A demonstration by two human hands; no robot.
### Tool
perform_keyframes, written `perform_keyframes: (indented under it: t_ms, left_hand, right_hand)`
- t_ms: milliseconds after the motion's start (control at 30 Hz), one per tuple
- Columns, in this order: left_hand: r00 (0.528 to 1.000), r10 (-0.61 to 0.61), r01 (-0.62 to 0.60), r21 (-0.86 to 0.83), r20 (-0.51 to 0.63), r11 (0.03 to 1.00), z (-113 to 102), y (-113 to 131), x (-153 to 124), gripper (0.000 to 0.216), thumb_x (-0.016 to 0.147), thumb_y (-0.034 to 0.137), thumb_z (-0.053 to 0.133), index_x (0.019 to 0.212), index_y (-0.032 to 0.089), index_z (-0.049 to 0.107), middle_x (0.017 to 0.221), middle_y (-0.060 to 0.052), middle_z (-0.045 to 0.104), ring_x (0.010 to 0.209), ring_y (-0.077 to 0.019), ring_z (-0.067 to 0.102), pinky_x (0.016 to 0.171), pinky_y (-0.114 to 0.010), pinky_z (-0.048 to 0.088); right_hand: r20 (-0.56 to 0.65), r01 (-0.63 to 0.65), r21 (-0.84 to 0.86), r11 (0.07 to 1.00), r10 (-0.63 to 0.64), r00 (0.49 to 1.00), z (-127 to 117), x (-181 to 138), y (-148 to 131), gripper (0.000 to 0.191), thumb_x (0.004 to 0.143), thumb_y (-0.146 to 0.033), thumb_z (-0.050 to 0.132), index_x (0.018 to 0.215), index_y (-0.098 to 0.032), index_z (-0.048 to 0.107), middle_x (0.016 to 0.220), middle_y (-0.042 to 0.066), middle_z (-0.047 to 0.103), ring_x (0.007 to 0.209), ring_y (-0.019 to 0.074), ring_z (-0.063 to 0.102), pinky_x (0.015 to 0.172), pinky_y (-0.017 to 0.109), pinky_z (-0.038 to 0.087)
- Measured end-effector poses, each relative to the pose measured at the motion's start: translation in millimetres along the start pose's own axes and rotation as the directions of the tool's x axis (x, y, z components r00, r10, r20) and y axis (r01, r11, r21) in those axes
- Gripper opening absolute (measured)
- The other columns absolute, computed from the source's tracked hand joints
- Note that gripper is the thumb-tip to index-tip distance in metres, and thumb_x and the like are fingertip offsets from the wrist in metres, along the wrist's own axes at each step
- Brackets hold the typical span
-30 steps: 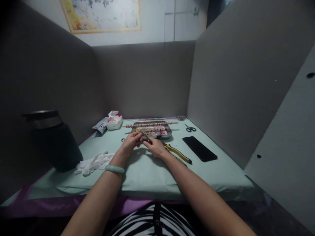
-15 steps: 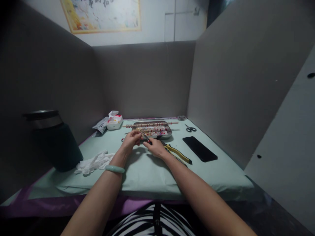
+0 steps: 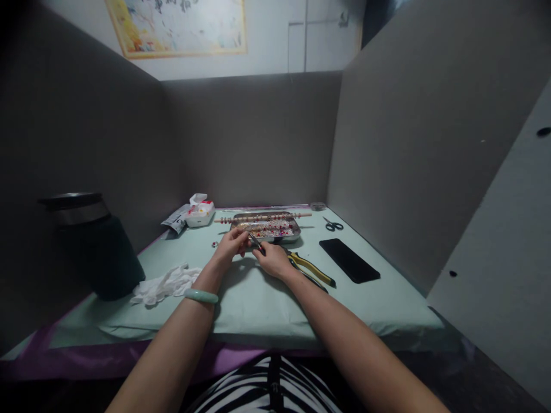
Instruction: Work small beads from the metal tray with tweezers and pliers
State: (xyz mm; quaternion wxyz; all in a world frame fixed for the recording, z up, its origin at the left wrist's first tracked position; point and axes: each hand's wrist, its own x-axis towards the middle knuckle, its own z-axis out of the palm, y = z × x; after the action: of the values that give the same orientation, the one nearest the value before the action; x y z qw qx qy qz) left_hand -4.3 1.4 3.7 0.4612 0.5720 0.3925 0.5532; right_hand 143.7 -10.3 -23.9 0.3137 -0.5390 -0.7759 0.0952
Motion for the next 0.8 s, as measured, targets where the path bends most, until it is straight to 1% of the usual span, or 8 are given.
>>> perform_keyframes:
  t_ms: [100,200,333,400,500,567,700,800]
  left_hand:
    - [1.000,0.011,-0.011,-0.001,-0.023,1.000,0.9,-1.5,0.6,0.026,0.072,0.036,0.063,0.071,0.016,0.046,0.047,0.005,0.048,0.035,-0.0045,0.037,0.033,-0.017,0.029]
    - [1.000,0.002,-0.004,-0.071,-0.018,0.997,1.6,-1.5,-0.4,0.030,0.070,0.039,0.065,0.070,0.017,0.045,0.044,0.007,0.043,0.033,-0.0041,0.033,0.032,-0.017,0.026]
    - [0.999,-0.047,0.050,-0.196,0.024,0.979,1.6,1.4,-3.5,0.034,0.067,0.040,0.067,0.069,0.018,0.042,0.044,0.008,0.041,0.032,-0.0032,0.028,0.032,-0.017,0.026]
    - [0.996,-0.075,0.086,-0.239,0.057,0.967,1.1,3.0,-4.7,0.035,0.066,0.039,0.068,0.070,0.018,0.041,0.044,0.009,0.040,0.032,-0.0025,0.026,0.032,-0.017,0.025]
    - [0.991,-0.097,0.117,-0.269,0.087,0.956,0.5,4.1,-5.3,0.034,0.067,0.038,0.069,0.071,0.018,0.040,0.046,0.009,0.040,0.033,-0.0019,0.025,0.032,-0.017,0.024]
    - [0.991,-0.090,0.113,-0.277,0.095,0.954,0.8,3.8,-5.1,0.034,0.067,0.037,0.068,0.071,0.018,0.041,0.048,0.009,0.040,0.034,-0.0017,0.026,0.033,-0.017,0.025]
    - [0.995,-0.021,0.048,-0.299,0.093,0.953,2.1,2.8,-3.7,0.030,0.069,0.035,0.067,0.076,0.017,0.044,0.053,0.007,0.045,0.037,-0.0020,0.032,0.037,-0.017,0.028]
    - [0.994,0.026,0.010,-0.322,0.108,0.947,2.1,2.5,-2.7,0.029,0.069,0.032,0.067,0.082,0.016,0.047,0.057,0.006,0.051,0.038,-0.0022,0.034,0.039,-0.018,0.032]
  right_hand:
    - [-0.011,0.007,-0.049,0.999,-0.007,1.000,3.0,-0.3,-0.6,0.030,0.085,-0.044,0.045,0.083,-0.018,0.061,0.073,0.003,0.064,0.064,0.0155,0.054,0.056,0.024,0.026]
    - [-0.034,0.030,-0.102,0.994,-0.033,0.999,5.7,-1.4,-1.4,0.031,0.086,-0.045,0.044,0.085,-0.018,0.060,0.074,0.004,0.065,0.067,0.0168,0.056,0.058,0.025,0.027]
    - [-0.081,0.052,-0.182,0.982,-0.068,0.994,6.2,-3.8,-2.3,0.031,0.087,-0.043,0.042,0.091,-0.017,0.059,0.079,0.007,0.066,0.069,0.0186,0.058,0.060,0.026,0.029]
    - [-0.083,0.059,-0.197,0.979,-0.076,0.994,5.6,-4.3,-2.4,0.031,0.087,-0.043,0.043,0.093,-0.017,0.059,0.081,0.009,0.066,0.069,0.0190,0.058,0.061,0.026,0.029]
    - [-0.066,0.058,-0.160,0.985,-0.069,0.995,5.2,-3.9,-2.1,0.031,0.086,-0.044,0.044,0.091,-0.017,0.060,0.078,0.008,0.066,0.068,0.0186,0.058,0.061,0.026,0.029]
    - [-0.057,0.048,-0.103,0.993,-0.054,0.997,5.1,-3.2,-2.1,0.030,0.086,-0.044,0.045,0.088,-0.018,0.061,0.075,0.006,0.065,0.066,0.0176,0.057,0.059,0.025,0.029]
    - [-0.039,0.028,0.013,1.000,-0.027,0.999,3.7,-2.4,-3.2,0.029,0.085,-0.042,0.046,0.084,-0.018,0.062,0.072,0.004,0.064,0.064,0.0159,0.055,0.057,0.024,0.028]
    - [-0.023,0.028,0.086,0.996,-0.026,0.999,1.8,-2.2,-3.5,0.028,0.085,-0.040,0.046,0.087,-0.018,0.063,0.073,0.004,0.065,0.064,0.0157,0.055,0.057,0.023,0.029]
